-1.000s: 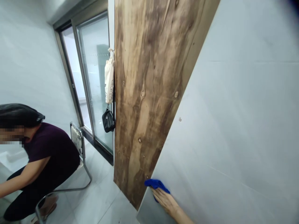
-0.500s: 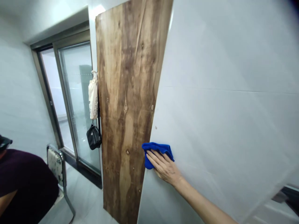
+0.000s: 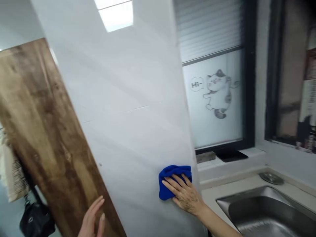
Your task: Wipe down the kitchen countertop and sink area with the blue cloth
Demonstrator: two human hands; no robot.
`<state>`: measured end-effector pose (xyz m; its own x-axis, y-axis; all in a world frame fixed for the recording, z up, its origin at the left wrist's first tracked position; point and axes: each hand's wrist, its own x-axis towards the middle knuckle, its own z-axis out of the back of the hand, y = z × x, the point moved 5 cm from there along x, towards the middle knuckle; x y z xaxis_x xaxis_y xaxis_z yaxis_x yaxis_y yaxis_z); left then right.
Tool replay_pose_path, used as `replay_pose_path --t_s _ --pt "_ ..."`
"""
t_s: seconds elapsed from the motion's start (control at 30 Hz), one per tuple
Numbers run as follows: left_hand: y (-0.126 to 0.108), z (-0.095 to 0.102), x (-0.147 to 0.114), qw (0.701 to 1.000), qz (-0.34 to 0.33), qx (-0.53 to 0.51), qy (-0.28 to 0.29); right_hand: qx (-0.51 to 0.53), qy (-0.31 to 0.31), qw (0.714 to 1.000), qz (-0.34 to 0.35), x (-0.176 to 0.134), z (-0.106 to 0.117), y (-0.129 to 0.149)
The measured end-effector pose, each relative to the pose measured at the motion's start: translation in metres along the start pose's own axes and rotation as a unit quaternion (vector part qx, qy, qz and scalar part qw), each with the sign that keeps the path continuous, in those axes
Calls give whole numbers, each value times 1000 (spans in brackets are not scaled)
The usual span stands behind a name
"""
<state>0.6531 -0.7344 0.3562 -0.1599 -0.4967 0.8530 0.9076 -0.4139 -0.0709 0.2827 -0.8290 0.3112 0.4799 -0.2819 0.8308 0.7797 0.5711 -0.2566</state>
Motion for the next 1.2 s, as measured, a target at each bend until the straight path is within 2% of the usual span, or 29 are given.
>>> replay_pose_path --t_s 0.1,0.17,0.23,0.3,0.4,0.53,0.67,0.77,0.93,1.1,1.2 --pt "-42 7 90 990 -138 27 -15 -24 -26 996 -88 -45 -3 -19" --pt "-73 4 134 975 -213 55 -29 -39 -39 990 -132 -70 -10 -21" --pt "-100 -6 166 957 -272 92 -38 -49 -39 984 -165 -90 -21 -19" --pt "-121 -21 192 951 -288 108 -41 -50 -45 980 -190 -103 -33 -15" --pt "-137 -41 221 962 -249 98 -51 -42 -79 975 -205 -111 -43 -12" --pt "-142 -55 235 960 -230 133 -87 -25 -123 972 -200 -108 -42 -17" --pt "-142 -59 234 945 -258 176 -103 21 -141 963 -227 -84 -21 -36" --pt "-142 -59 234 939 -266 189 -109 114 -169 940 -273 -51 4 -64" --pt "-142 -59 234 938 -263 195 -115 275 -181 899 -290 12 42 -117" --pt "-142 -57 232 938 -261 198 -112 299 -190 888 -293 66 76 -148" --pt "-137 -57 234 943 -247 208 -79 334 -183 885 -267 99 94 -162"
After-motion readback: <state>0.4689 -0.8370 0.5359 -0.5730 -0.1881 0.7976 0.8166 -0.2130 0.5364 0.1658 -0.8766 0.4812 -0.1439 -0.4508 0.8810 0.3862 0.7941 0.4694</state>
